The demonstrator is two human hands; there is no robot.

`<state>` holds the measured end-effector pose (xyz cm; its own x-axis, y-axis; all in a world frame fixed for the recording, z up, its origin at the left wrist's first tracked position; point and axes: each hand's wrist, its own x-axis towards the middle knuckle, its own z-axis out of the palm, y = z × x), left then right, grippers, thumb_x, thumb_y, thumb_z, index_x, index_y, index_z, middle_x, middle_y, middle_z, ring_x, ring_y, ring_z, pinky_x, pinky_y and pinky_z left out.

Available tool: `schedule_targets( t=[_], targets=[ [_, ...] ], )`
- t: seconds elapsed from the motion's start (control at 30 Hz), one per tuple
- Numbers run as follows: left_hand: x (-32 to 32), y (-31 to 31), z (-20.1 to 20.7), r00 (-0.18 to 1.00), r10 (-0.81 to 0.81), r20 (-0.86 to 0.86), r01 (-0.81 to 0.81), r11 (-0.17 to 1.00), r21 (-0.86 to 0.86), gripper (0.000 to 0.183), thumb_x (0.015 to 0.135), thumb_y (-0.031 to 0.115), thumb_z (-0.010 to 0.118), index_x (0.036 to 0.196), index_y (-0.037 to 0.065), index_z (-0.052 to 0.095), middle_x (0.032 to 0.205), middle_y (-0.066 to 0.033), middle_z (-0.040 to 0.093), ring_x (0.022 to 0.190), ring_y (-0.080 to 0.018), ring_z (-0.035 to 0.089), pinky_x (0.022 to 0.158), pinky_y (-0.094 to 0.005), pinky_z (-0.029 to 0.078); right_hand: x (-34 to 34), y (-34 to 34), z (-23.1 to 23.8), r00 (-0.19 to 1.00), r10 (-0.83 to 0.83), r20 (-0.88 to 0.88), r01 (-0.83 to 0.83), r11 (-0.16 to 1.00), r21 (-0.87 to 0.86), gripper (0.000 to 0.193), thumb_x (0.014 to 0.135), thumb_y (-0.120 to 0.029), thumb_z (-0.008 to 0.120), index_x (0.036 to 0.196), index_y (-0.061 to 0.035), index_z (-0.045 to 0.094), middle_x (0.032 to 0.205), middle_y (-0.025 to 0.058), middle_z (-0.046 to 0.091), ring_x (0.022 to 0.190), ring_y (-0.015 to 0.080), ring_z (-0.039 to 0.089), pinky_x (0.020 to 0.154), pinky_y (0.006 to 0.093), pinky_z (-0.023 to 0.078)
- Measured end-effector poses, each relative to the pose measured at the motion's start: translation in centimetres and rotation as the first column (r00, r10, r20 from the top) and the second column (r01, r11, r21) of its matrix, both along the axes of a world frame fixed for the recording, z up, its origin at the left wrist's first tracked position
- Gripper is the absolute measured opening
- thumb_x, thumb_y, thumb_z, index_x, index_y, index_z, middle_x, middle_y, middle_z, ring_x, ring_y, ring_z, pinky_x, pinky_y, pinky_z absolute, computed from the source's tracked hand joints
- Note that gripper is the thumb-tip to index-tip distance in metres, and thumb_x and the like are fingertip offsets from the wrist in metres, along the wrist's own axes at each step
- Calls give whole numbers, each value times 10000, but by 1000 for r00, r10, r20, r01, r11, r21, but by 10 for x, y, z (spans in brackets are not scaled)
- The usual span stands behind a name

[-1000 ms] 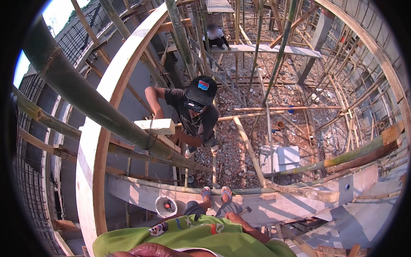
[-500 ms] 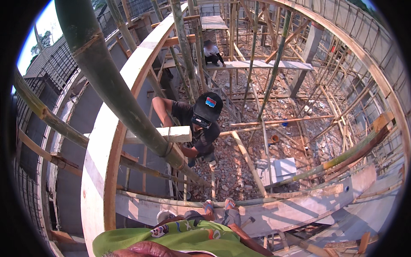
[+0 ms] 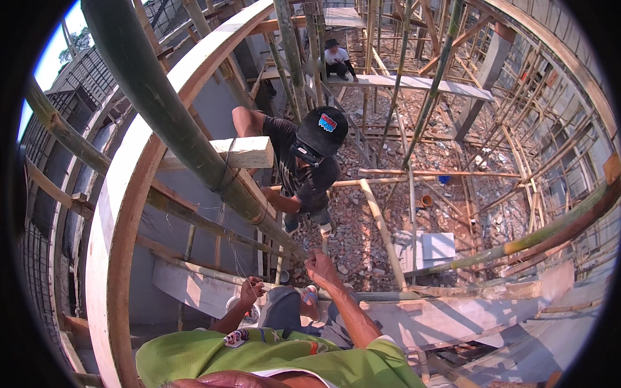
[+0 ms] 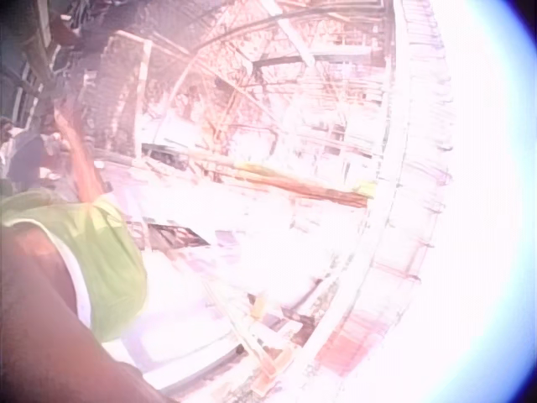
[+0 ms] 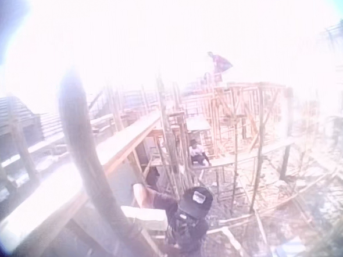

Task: The person assembles bamboo scaffolding by hammering nails into wooden planks and bamboo poles, then ties wire to secure the joints. The person works on a curved wooden formwork structure at a construction site.

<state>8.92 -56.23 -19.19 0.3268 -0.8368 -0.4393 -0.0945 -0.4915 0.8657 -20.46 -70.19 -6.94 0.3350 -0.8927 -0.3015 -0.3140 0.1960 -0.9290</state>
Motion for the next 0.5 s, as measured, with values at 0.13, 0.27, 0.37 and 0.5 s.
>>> schedule_targets(
  t=[0.13,0.27,0.37,0.5],
  targets=[
    [-19,-46,49,950,135,281,-42,948,-315,255,971,121,567,1172,-21,505,981,-97,603,801,-146,630,731,-299,516,23,-42,3,963,-78,256,196,857,-477,355,880,-102,627,1203,35,576,965,121,637,823,193,647,764,315,518],
    [10,-42,139,825,451,-341,-566,664,-489,354,999,319,546,1191,22,552,1026,-97,647,869,-170,659,763,-307,523,36,-48,59,752,-4,659,161,971,-177,365,991,-235,571,1198,66,566,1047,109,642,929,160,638,806,295,530],
    [19,-59,229,874,309,-375,-478,683,-552,493,1024,448,459,1270,24,512,1169,-129,618,1034,-212,624,907,-353,494,22,-62,120,716,97,691,92,968,-232,549,977,-383,594,1273,73,518,1134,147,615,1012,186,625,857,287,526],
    [-6,-102,310,998,47,49,-5,772,-635,907,936,636,503,1519,1,218,1530,-194,339,1419,-294,351,1149,-393,302,43,-85,174,957,148,248,26,811,-585,952,860,-598,663,1481,31,308,1422,267,420,1314,305,450,1052,376,410]
  ],
)
